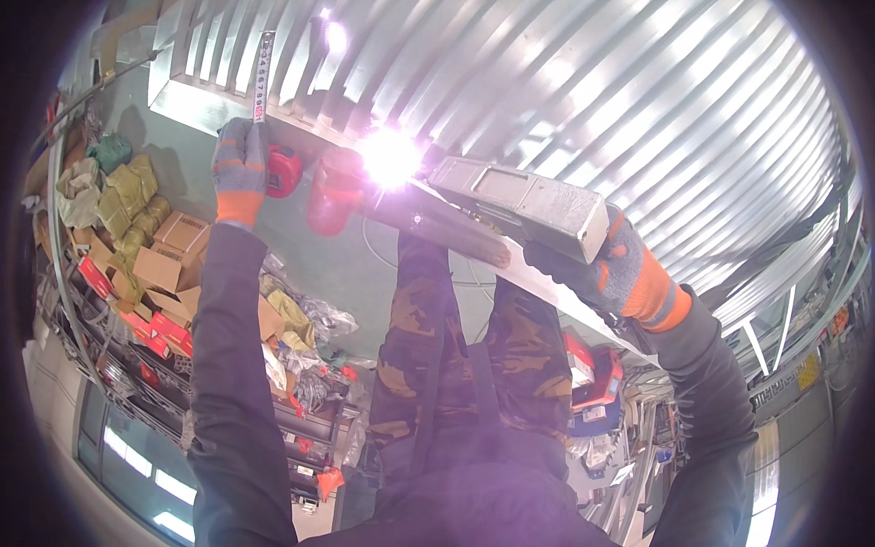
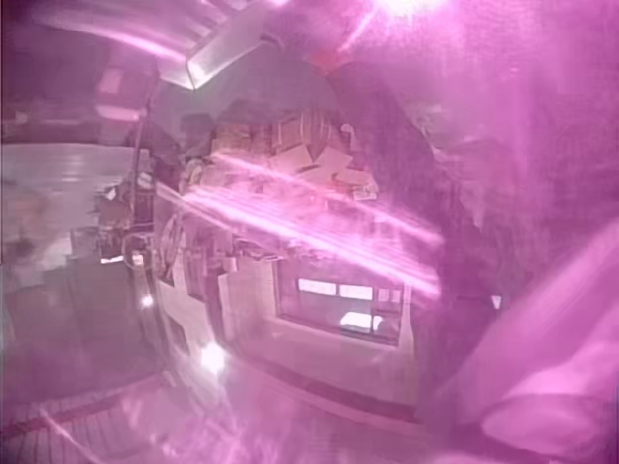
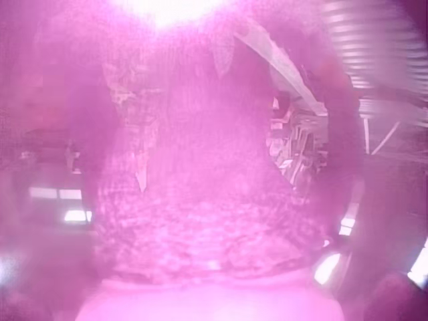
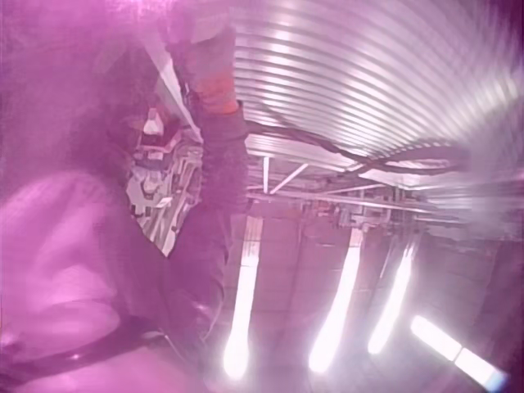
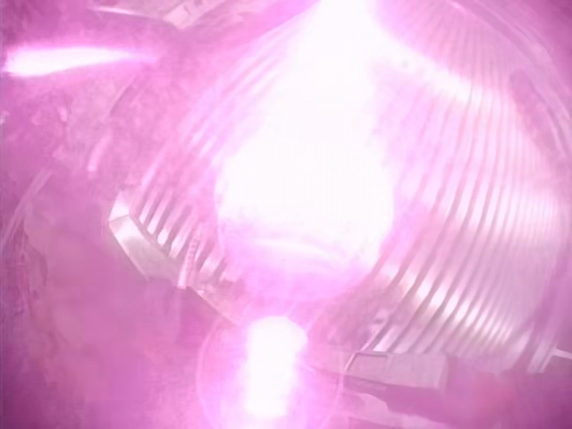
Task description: The person welds a metal strip to the edge of a large corrugated metal panel using a handheld welding torch. They repeatedly measure the seam with a tape measure and tap the panel with a rubber mallet to align the joint before welding. The person works on the panel while standing in a workshop.
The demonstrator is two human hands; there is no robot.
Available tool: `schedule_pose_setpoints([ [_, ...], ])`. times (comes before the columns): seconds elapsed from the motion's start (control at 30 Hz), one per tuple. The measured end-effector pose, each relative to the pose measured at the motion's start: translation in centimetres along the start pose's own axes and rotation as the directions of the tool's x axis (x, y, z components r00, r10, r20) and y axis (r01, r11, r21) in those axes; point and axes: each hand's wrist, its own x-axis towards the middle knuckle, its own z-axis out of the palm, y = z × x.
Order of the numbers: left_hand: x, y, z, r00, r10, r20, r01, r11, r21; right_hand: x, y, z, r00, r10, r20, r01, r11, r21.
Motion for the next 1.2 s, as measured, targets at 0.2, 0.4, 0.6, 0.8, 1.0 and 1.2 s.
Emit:
schedule_pose_setpoints([
  [0.2,0.1,0.1,-0.2,0.999,-0.048,0.002,0.048,0.998,-0.049,-3.9,0.3,-2.1,0.983,-0.182,0.002,0.181,0.977,-0.114],
  [0.4,0.5,0.4,-1.3,0.993,-0.065,0.095,0.073,0.994,-0.087,-3.9,0.2,-1.2,0.565,-0.818,-0.113,0.107,0.208,-0.972],
  [0.6,3.3,2.9,-2.5,0.920,0.235,0.313,-0.232,0.971,-0.048,-0.5,3.9,-7.3,0.169,-0.984,0.062,-0.136,-0.086,-0.987],
  [0.8,8.1,8.1,-1.2,0.626,0.557,0.546,-0.706,0.702,0.094,0.6,8.6,-9.8,0.236,-0.943,-0.235,-0.204,0.189,-0.961],
  [1.0,10.5,15.8,1.1,0.438,0.376,0.817,-0.854,0.457,0.248,2.0,10.6,-10.1,0.248,-0.902,-0.354,-0.421,0.228,-0.878],
  [1.2,10.4,17.3,2.6,0.355,0.310,0.882,-0.909,0.336,0.248,0.9,9.4,-4.9,0.253,-0.880,-0.402,-0.512,0.231,-0.827],
])
